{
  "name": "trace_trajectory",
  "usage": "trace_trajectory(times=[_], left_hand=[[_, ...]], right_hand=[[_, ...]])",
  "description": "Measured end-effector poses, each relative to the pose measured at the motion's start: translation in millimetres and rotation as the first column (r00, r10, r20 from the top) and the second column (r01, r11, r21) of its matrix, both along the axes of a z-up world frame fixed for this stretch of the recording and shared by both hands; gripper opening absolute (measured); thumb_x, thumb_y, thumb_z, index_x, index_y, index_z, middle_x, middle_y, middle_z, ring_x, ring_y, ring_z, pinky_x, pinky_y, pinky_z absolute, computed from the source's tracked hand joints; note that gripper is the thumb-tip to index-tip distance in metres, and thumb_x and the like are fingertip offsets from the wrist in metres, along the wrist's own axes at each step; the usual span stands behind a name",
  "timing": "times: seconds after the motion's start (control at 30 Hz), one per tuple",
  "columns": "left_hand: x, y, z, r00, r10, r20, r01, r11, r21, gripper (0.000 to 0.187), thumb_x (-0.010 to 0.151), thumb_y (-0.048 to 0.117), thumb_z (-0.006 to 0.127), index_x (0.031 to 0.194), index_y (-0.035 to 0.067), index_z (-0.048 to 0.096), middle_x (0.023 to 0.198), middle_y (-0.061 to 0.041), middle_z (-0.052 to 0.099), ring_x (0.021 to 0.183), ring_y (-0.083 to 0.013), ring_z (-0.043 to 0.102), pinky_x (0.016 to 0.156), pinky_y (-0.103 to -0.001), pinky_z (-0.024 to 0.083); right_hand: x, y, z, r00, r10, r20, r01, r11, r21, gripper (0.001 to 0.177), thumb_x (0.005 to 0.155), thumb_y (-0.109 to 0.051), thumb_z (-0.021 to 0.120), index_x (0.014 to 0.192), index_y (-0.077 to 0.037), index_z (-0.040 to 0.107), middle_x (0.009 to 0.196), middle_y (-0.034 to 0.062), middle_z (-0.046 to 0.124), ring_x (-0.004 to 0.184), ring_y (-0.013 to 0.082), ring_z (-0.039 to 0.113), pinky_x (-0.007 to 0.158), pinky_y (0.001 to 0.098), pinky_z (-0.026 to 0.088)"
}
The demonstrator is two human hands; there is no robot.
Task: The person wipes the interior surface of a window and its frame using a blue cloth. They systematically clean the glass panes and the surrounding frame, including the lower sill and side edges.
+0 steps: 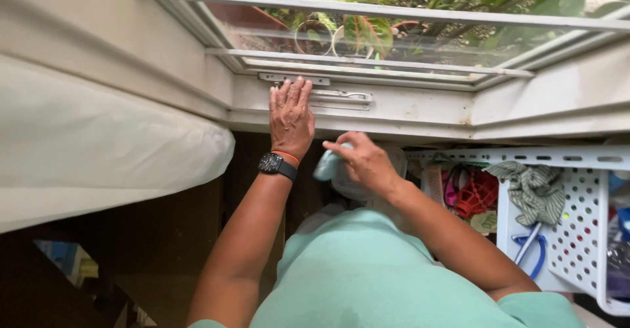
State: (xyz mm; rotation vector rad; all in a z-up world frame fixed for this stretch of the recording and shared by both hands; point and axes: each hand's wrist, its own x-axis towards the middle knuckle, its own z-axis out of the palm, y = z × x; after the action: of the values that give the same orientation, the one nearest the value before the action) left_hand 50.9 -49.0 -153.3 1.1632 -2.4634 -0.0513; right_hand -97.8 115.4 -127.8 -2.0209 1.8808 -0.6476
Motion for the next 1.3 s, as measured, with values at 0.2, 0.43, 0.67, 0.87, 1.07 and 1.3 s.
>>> trace_trajectory(times=[0.2, 0.43, 0.67, 0.87, 1.07, 1.3], left_hand=[[29.6, 7.6, 17.0, 0.960, 0.115, -0.255, -0.066, 0.979, 0.192, 0.083, 0.084, -0.001, 0.067, 0.160, 0.012, 0.036, 0.164, -0.011, 0.036, 0.149, -0.0358, 0.040, 0.125, -0.050, 0.034], [60.4, 16.3, 0.7, 0.904, 0.223, -0.365, -0.112, 0.947, 0.302, 0.080, 0.084, -0.005, 0.057, 0.160, 0.009, 0.035, 0.155, -0.015, 0.047, 0.140, -0.0364, 0.050, 0.119, -0.047, 0.041], [71.4, 23.4, -0.6, 0.870, 0.280, -0.406, -0.118, 0.917, 0.381, 0.076, 0.086, -0.004, 0.050, 0.160, 0.008, 0.036, 0.159, -0.016, 0.045, 0.143, -0.0366, 0.048, 0.120, -0.045, 0.041], [88.5, 35.6, 2.5, 0.829, 0.376, -0.414, -0.169, 0.874, 0.456, 0.072, 0.085, -0.004, 0.052, 0.156, 0.001, 0.039, 0.155, -0.023, 0.046, 0.141, -0.0415, 0.048, 0.118, -0.049, 0.041], [99.0, 39.9, 2.9, 0.784, 0.452, -0.425, -0.276, 0.867, 0.414, 0.082, 0.084, -0.005, 0.047, 0.163, 0.010, 0.031, 0.157, -0.018, 0.045, 0.142, -0.0379, 0.048, 0.118, -0.047, 0.044], [108.6, 38.2, 16.8, 0.734, 0.462, -0.498, -0.367, 0.887, 0.282, 0.078, 0.081, -0.011, 0.040, 0.155, 0.014, 0.048, 0.152, -0.009, 0.053, 0.139, -0.0298, 0.054, 0.119, -0.040, 0.044]], right_hand=[[-28.0, -46.4, 11.8, 0.978, -0.166, -0.126, 0.117, 0.938, -0.325, 0.056, 0.093, -0.005, 0.054, 0.147, -0.018, 0.062, 0.120, 0.0045, 0.052, 0.121, 0.0278, 0.055, 0.100, 0.0405, 0.052], [2.7, -66.2, -14.3, 0.977, 0.089, -0.191, -0.097, 0.995, -0.033, 0.047, 0.080, -0.031, 0.077, 0.126, -0.031, 0.069, 0.102, 0.0018, 0.058, 0.092, 0.0289, 0.065, 0.068, 0.0428, 0.058], [8.0, -147.1, -25.0, 0.917, -0.016, -0.398, -0.082, 0.970, -0.228, 0.044, 0.084, -0.034, 0.077, 0.127, -0.033, 0.071, 0.105, -0.0002, 0.058, 0.094, 0.0220, 0.065, 0.065, 0.0360, 0.057], [65.7, -160.4, 37.8, 0.978, 0.144, -0.148, -0.166, 0.974, -0.152, 0.043, 0.092, -0.034, 0.068, 0.136, -0.036, 0.066, 0.095, 0.0027, 0.053, 0.080, 0.0319, 0.066, 0.061, 0.0464, 0.056], [125.5, -201.3, -46.0, 0.850, 0.038, -0.526, -0.239, 0.917, -0.319, 0.047, 0.087, -0.014, 0.068, 0.134, -0.018, 0.063, 0.100, 0.0010, 0.049, 0.089, 0.0211, 0.062, 0.054, 0.0272, 0.056], [152.8, -178.1, -81.7, 0.875, 0.395, -0.280, -0.453, 0.872, -0.184, 0.044, 0.079, -0.022, 0.075, 0.120, -0.008, 0.064, 0.103, 0.0052, 0.047, 0.099, 0.0282, 0.058, 0.059, 0.0330, 0.058]])
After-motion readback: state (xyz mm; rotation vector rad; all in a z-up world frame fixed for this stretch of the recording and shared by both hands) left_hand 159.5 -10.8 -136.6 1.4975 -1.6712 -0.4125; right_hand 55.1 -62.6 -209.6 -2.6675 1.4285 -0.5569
